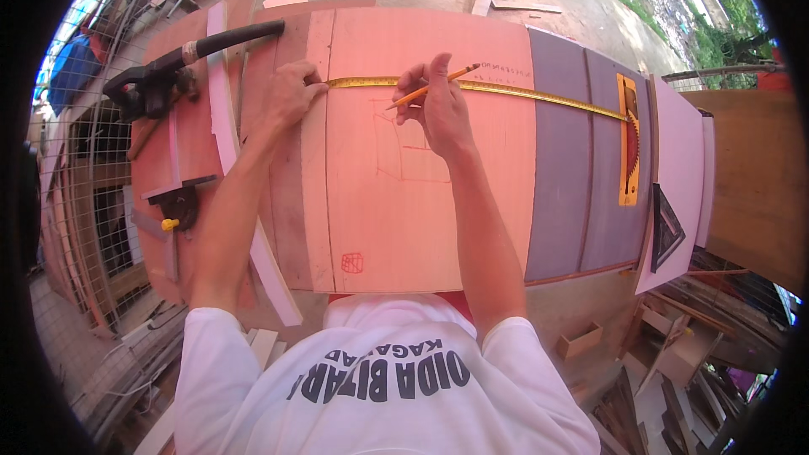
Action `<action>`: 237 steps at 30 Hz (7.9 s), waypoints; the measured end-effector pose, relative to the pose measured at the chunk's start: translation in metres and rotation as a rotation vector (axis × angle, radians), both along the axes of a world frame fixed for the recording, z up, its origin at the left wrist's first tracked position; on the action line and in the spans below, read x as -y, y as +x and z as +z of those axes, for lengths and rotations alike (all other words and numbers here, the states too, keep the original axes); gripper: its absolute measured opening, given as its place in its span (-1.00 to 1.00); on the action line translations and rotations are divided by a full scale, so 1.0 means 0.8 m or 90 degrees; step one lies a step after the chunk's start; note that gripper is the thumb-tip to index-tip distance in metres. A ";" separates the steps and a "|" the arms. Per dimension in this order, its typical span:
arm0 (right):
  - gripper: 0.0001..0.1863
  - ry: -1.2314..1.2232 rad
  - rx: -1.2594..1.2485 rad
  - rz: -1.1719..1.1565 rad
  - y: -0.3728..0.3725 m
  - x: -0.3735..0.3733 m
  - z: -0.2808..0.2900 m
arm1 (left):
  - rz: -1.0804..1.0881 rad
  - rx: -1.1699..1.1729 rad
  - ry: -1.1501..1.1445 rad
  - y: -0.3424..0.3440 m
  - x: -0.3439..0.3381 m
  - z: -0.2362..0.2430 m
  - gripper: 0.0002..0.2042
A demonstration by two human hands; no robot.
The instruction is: The person measures and marks a large pink board using a tape measure, pencil, and speed square. They draw straight lines and mark measurements on the board's surface in a workshop setting.
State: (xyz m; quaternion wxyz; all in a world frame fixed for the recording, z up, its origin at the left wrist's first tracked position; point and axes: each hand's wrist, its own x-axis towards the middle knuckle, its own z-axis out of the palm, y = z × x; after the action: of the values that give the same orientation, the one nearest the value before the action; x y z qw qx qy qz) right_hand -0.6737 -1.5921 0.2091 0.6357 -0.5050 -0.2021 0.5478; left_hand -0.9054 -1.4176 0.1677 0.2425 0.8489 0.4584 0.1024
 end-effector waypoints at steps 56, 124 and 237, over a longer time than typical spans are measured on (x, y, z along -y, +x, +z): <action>-0.82 0.105 0.608 0.021 -0.065 -0.089 -0.102 | 0.009 -0.004 -0.008 -0.001 -0.001 -0.001 -0.80; -0.40 -0.201 0.145 -0.217 0.054 0.162 -0.030 | -0.192 0.130 -0.070 -0.055 -0.034 0.047 -0.82; -0.22 -0.060 0.688 0.082 -0.500 0.333 -0.070 | 0.279 -0.032 0.141 -0.445 0.236 0.061 -0.30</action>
State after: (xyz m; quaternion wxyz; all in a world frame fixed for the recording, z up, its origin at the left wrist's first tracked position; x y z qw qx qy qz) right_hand -1.0738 -1.8582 0.1530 0.3835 -0.7292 -0.5054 0.2566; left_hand -1.2615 -1.6068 0.2161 0.1087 0.7529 0.6234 0.1808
